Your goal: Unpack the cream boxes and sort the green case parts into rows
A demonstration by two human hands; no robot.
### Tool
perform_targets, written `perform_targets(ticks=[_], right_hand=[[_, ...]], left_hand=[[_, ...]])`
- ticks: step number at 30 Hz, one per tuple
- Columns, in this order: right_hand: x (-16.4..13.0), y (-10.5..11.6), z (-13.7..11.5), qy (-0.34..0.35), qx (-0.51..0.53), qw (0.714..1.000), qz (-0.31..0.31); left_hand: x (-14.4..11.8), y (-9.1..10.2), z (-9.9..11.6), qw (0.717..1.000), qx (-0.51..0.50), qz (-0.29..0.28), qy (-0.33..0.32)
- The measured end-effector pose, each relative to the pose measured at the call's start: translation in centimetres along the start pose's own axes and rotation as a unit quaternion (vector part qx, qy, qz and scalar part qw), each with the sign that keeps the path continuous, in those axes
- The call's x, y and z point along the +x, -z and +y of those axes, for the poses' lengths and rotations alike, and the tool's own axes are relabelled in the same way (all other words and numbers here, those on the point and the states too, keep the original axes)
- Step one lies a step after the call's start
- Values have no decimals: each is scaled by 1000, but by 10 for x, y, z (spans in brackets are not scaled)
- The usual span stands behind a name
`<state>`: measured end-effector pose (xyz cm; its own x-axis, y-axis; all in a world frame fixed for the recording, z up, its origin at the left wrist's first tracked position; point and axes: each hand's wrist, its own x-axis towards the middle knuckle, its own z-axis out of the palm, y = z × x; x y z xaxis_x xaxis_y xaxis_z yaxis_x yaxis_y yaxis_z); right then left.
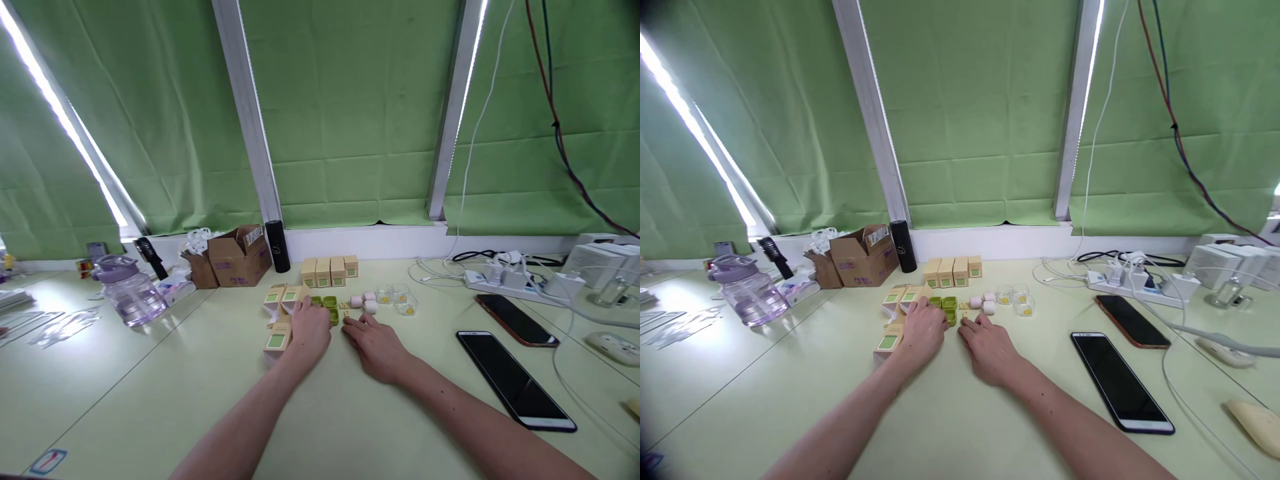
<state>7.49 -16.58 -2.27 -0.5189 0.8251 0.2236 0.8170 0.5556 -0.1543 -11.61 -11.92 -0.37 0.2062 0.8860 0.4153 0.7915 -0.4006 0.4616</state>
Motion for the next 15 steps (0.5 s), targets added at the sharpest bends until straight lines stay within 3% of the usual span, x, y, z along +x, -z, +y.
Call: perform_targets(ticks=[15], right_hand=[[2,-6,3,-7,-12,1000,-3]], left_hand=[[0,-3,-2,998,-58,20,8]])
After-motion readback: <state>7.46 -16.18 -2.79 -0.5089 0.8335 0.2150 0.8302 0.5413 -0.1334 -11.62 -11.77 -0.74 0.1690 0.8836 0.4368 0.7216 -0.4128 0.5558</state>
